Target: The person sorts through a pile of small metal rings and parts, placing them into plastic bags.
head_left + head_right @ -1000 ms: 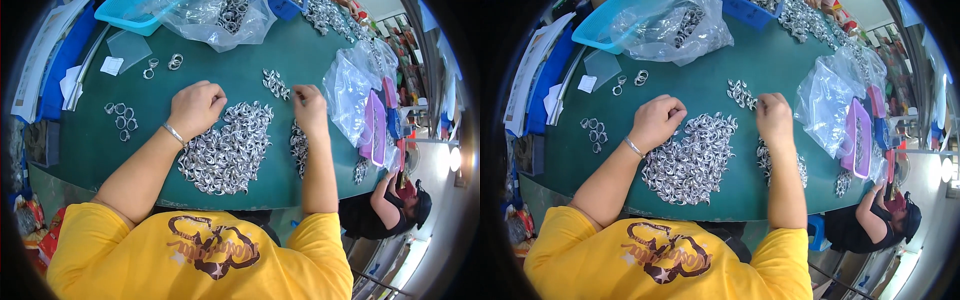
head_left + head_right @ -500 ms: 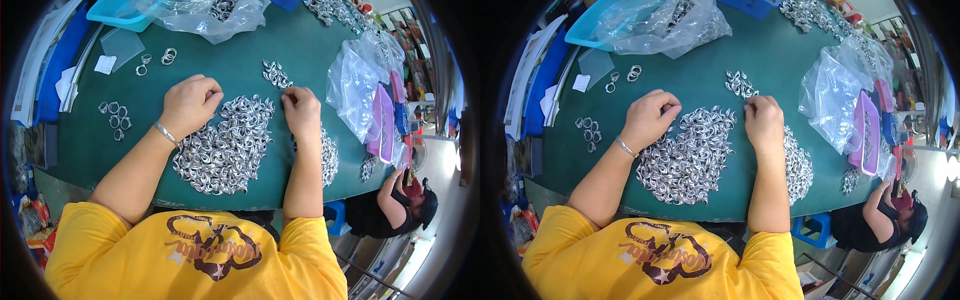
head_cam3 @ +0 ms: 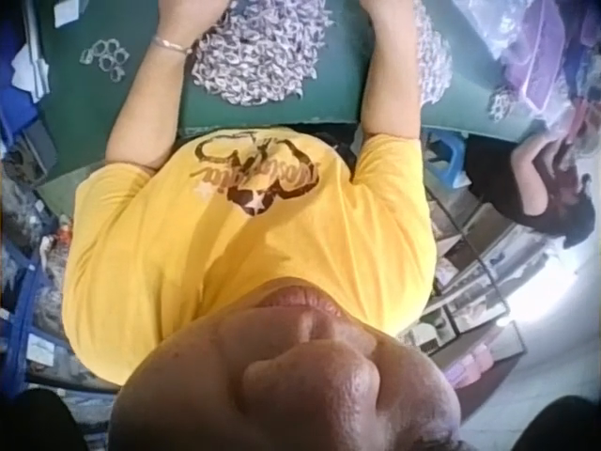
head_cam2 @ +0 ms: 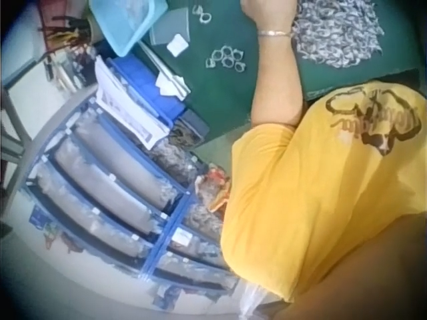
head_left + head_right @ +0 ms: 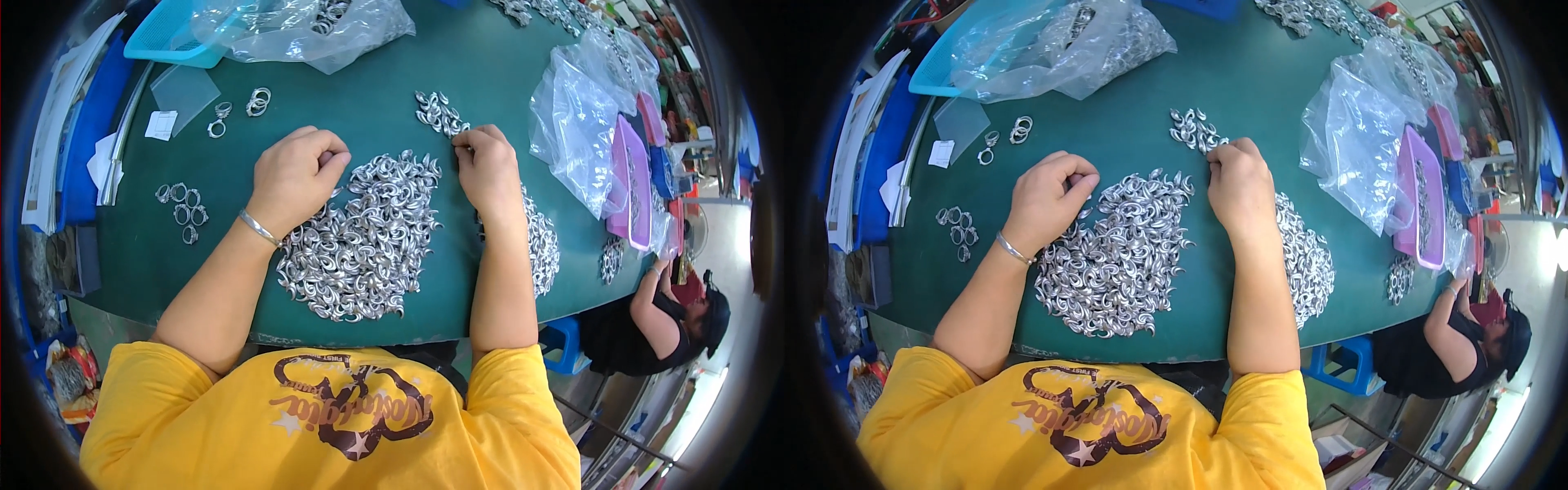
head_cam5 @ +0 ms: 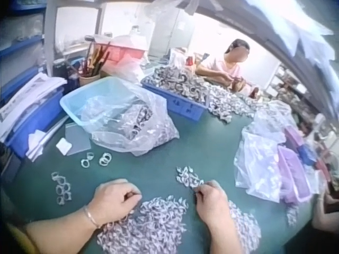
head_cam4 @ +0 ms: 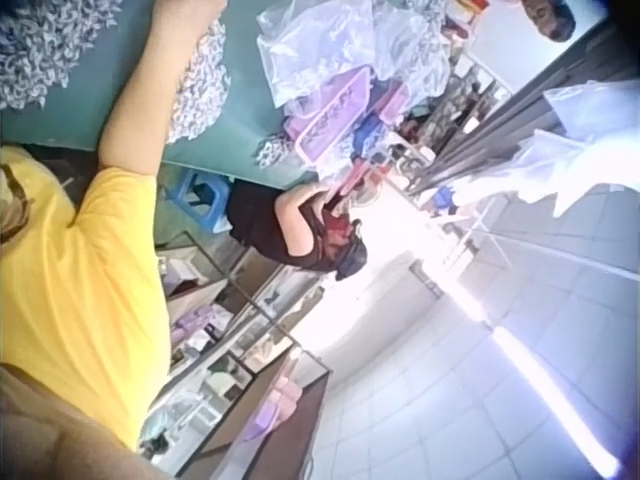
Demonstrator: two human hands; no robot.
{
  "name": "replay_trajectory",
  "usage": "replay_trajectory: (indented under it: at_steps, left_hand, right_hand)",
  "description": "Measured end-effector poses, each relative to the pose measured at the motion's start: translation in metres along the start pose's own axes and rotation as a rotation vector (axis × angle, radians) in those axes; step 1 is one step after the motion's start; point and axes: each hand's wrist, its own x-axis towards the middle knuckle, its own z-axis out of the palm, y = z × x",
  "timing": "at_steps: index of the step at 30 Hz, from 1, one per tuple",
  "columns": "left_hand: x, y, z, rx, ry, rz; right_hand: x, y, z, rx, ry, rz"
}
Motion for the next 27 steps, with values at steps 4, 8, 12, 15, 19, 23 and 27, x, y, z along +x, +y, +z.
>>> replay_trajectory:
  at_steps: [4,8,12,15,19,23,27]
  left_hand:
    - [0.000,0.002,-0.001,-0.002,-0.009,-0.013]
    - [0.000,0.000,0.000,0.002,0.006,0.013]
    - [0.000,0.000,-0.001,0.020,-0.001,0.012]
    - [0.000,0.000,0.000,0.010,0.001,0.012]
    - [0.000,0.000,-0.001,0.014,-0.001,0.017]
    - [0.000,0.001,0.001,0.013,-0.001,0.023]
    - [-0.001,0.000,0.000,0.018,0.002,0.026]
  right_hand:
    - [0.000,0.002,-0.006,0.096,-0.027,0.100]
    - [-0.004,-0.007,-0.011,0.291,-0.147,0.184]
    - [-0.002,-0.001,-0.006,0.127,-0.034,0.120]
    - [-0.004,0.007,-0.011,0.124,0.053,0.119]
    - [-0.005,-0.004,-0.011,0.131,0.033,0.070]
    - [-0.005,-0.004,-0.008,0.003,-0.081,0.057]
    - [-0.006,0.002,-0.039,-0.056,-0.060,0.148]
